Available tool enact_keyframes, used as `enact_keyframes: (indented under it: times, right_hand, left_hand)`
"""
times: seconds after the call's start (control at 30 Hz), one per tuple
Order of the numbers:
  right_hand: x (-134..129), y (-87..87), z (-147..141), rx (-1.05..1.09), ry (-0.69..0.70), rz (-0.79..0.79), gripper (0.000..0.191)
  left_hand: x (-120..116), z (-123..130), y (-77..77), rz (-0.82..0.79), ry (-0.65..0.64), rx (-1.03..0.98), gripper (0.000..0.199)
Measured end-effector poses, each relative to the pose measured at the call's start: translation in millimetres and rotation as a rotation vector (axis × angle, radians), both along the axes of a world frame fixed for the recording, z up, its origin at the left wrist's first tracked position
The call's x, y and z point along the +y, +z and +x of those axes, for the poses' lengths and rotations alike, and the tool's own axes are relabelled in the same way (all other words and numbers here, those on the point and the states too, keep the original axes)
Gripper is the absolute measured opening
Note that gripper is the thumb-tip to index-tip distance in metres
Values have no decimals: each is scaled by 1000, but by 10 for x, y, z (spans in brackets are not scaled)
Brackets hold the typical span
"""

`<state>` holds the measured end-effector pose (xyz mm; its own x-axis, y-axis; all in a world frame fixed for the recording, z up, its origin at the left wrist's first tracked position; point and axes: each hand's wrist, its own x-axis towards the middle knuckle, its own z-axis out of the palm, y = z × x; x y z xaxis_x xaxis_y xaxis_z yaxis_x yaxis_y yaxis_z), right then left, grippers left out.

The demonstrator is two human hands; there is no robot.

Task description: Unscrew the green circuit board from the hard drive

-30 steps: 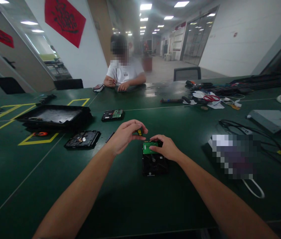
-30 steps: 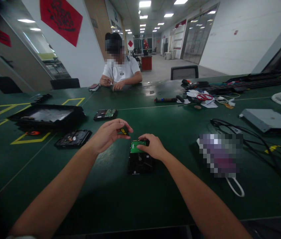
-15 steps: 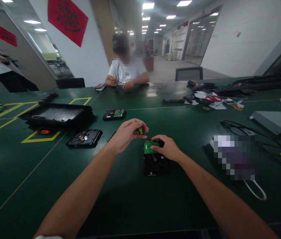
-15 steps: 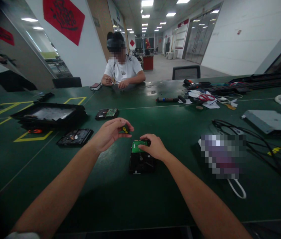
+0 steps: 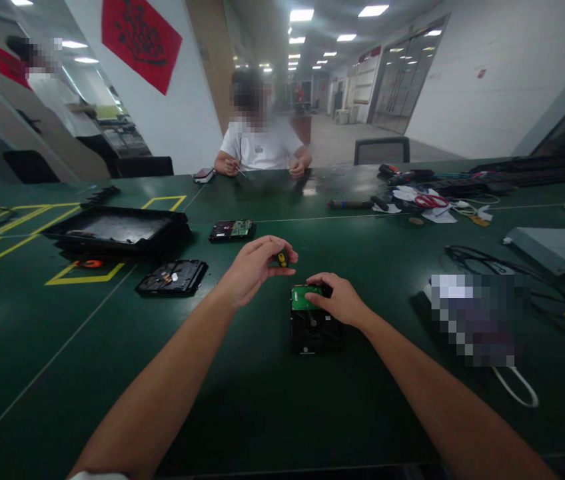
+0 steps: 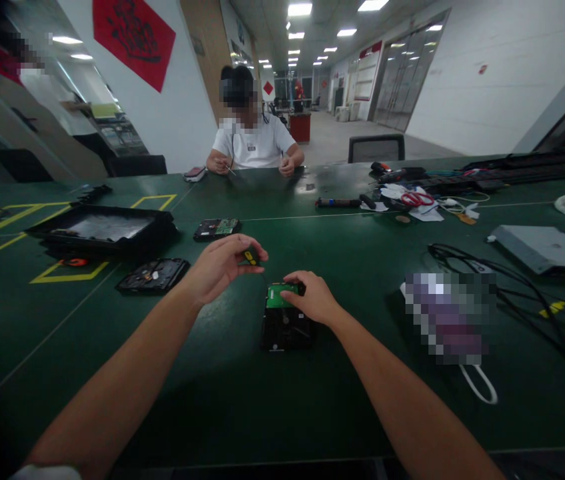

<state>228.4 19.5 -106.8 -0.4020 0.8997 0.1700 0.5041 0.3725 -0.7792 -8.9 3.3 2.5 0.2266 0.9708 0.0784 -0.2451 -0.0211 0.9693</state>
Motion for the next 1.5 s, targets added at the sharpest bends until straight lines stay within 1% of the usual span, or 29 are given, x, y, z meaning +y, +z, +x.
enact_keyframes:
  times: [0.27,0.33,0.43,0.53,0.67,0.8,0.9,1.0,1.1,1.27,1.33,1.37,1.43,1.5]
  right_hand:
    - [2,-35,-10,37,-41,-28,35]
    - [14,-50,-11,81,-68,-43,35]
    - [56,-84,8,180,-145,-47,32]
    - [103,-102,61,278,-233,26,27]
    - [122,-64,162,330,-333,152,39]
    - [106,-16,245,325,-440,187,27]
    - [100,3,283,380,-458,164,19]
    - [108,26,301,388,-472,158,17]
    - [140,40,301,397,-527,173,18]
    - [183,30,301,502,-621,192,17]
    - [137,65,303,446,-617,240,19]
    - [95,99,297,373,-574,281,21]
    - [-17,190,258,251,-492,429,28]
    - [-142,285,179,169,-385,610,33]
  left_hand:
    - [9,-86,65,30,33,-17,25]
    - [3,-107,91,39,38,-19,25]
    - [-10,-136,132,53,48,-22,24]
    - [-23,-159,165,67,69,-38,23]
    - [-49,-156,194,78,99,-69,23]
    - [-91,-116,207,98,88,-97,23]
    - [-108,-84,201,100,87,-102,21]
    - [-106,-54,183,93,93,-102,20]
    - [-99,-25,167,96,88,-110,20]
    - [-113,39,164,138,101,-124,19]
    - [-135,95,146,183,106,-129,19]
    - [-151,135,125,212,102,-127,18]
    - [-192,236,53,266,86,-95,17]
    - [-247,355,-50,315,44,-33,16]
